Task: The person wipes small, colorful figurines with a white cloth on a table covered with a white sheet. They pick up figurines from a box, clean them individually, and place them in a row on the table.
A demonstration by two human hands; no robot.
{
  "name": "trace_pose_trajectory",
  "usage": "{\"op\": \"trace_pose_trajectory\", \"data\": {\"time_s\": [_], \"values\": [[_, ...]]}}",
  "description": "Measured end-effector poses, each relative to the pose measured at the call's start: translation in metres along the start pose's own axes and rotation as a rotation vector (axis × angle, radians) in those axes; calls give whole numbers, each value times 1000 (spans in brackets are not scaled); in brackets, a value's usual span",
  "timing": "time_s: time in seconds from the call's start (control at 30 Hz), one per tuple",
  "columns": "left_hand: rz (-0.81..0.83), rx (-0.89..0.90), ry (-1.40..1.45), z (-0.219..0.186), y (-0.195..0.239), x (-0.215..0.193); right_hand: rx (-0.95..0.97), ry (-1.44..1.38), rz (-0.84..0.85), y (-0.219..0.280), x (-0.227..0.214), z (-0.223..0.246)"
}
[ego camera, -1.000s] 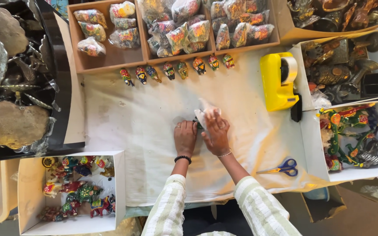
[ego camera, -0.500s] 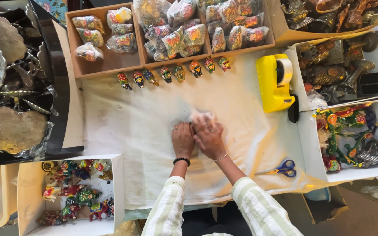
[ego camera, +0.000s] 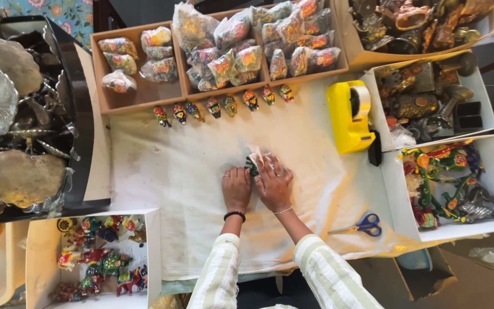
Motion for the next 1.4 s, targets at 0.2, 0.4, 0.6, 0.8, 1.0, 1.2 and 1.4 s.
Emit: {"op": "trace_pose_trajectory", "data": {"time_s": [0.2,0.4,0.6,0.8,1.0,1.2,1.4], "values": [[-21,6,112,-5,6,-10,-18,-14,-16,3,2,-3],[13,-115,272,1,20,-19,-110,-19,25,1,0,7],[62,-191,451,14,27,-9,-362,-68,12,17,-10,19],[75,-186,396,22,41,3,-309,-74,15,52,-8,10],[115,-118,304,16,39,6,-8,-122,234,46,-2,-4],[98,-84,280,16,38,3,-228,41,193,11,14,15],[97,-102,287,9,33,-4,-188,162,502,-7,43,5]]}}
Point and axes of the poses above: each hand's wrist, its own y-axis away from the middle knuckle, its own x-axis out of the palm, z = x × y, the point moved 5 cm from there along -y, towards the middle knuckle, and after that the axes turned 10 degrees about -z, right-handed, at the moved point
